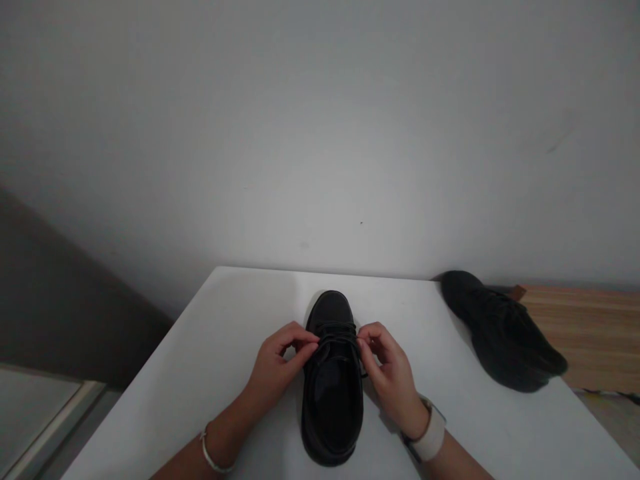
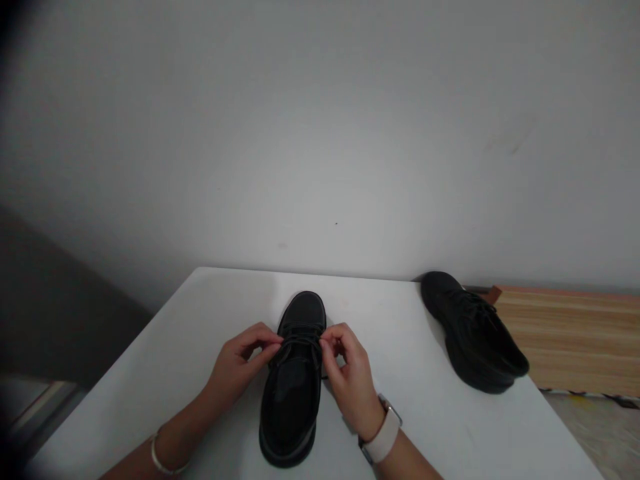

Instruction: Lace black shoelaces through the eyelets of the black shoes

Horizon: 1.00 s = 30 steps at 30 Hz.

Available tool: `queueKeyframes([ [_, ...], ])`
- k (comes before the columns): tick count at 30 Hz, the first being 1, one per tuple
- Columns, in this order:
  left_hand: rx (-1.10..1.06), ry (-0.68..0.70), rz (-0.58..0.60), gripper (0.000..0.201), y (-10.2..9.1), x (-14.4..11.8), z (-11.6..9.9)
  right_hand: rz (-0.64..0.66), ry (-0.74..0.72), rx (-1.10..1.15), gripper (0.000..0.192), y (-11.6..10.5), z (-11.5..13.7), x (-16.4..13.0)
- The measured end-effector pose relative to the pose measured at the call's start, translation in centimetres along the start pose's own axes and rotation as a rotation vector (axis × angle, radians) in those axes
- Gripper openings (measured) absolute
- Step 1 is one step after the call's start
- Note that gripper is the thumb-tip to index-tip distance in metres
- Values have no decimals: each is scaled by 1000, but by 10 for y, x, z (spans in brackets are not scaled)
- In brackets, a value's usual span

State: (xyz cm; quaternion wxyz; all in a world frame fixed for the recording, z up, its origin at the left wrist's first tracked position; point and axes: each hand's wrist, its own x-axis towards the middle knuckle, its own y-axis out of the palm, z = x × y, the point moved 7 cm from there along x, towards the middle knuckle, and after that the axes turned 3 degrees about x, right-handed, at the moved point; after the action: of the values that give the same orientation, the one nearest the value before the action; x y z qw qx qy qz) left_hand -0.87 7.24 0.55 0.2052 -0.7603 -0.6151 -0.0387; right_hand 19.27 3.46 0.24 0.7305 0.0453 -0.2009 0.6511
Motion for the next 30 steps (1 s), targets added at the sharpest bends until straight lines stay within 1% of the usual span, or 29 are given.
queueKeyframes([
  [5, -6, 6, -10, 9, 1, 0, 0, 2, -30, -4, 11, 1, 4, -1],
  [8, 10, 37, -5, 13, 2, 1, -5, 9, -44, -6, 11, 0, 7, 0],
  [11, 26, 73, -9, 13, 1, 2, -10, 36, -40, -3, 11, 0, 9, 3],
  [17, 118, 114, -37, 10, 1, 1, -18, 92, -66, 5, 12, 1, 14, 5],
  [21, 164, 113, -55, 9, 4, 1, -20, 99, -82, 8, 12, 3, 14, 2],
  [27, 188, 119, -37, 10, 8, 0, -20, 119, -107, 57, 11, 6, 15, -1],
  [30, 189, 150, -30, 10, 8, -1, -23, 118, -116, 57, 11, 6, 15, -2],
])
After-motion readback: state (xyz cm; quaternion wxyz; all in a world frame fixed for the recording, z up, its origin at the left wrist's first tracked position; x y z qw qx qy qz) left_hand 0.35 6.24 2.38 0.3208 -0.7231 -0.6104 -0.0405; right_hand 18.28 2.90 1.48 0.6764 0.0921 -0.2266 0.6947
